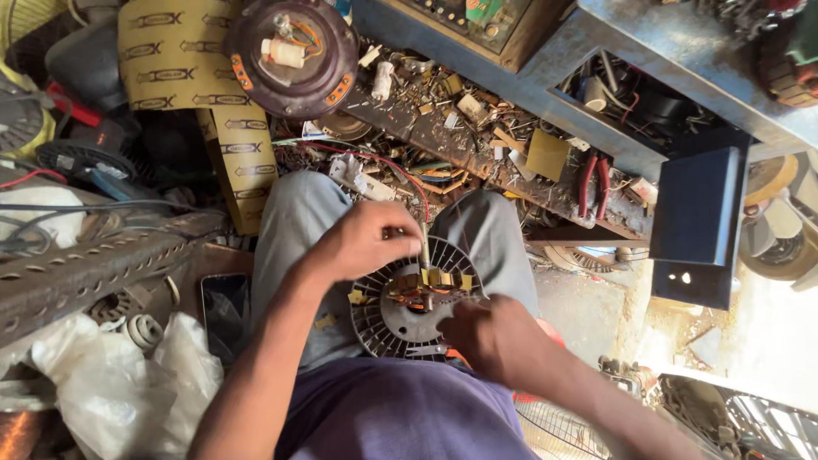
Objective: The person manipulates the wires and a central shaft of a motor stator by hand and with a pair of scissors.
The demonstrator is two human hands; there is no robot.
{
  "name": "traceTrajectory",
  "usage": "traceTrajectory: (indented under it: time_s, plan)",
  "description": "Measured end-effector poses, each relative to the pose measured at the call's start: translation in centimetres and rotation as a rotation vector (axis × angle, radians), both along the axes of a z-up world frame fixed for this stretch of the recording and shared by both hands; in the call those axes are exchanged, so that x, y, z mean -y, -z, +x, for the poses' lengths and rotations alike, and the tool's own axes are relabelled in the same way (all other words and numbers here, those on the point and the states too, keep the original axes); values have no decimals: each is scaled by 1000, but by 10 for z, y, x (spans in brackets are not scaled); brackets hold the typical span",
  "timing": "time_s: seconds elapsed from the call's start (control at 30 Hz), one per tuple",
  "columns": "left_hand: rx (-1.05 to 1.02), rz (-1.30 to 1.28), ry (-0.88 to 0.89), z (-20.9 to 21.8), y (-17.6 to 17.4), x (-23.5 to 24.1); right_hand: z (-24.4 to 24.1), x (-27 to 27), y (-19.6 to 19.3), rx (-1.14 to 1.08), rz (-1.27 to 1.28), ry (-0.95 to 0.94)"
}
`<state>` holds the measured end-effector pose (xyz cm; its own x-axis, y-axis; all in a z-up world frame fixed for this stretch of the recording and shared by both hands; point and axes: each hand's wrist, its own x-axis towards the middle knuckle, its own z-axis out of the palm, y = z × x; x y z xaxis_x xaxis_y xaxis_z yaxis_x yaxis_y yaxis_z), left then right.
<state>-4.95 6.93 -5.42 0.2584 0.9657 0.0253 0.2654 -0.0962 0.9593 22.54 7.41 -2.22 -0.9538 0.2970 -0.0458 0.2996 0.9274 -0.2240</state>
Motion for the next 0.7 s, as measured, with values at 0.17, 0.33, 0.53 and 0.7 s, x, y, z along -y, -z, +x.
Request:
traceTrajectory:
  time_s: [0.17, 0.33, 0.53, 0.7]
  plan:
    - [32, 402, -192, 55, -41, 70, 25, -27, -14, -294, -176, 444]
    - [-107, 746, -399, 51, -49, 48, -30, -62, 16, -509, -561, 622]
    - [-360, 18, 57, 21, 2, -25, -30, -32, -20, -424, 178, 341]
    - [317, 254, -167, 30, -15, 35, 12, 28, -26, -290, -261, 225]
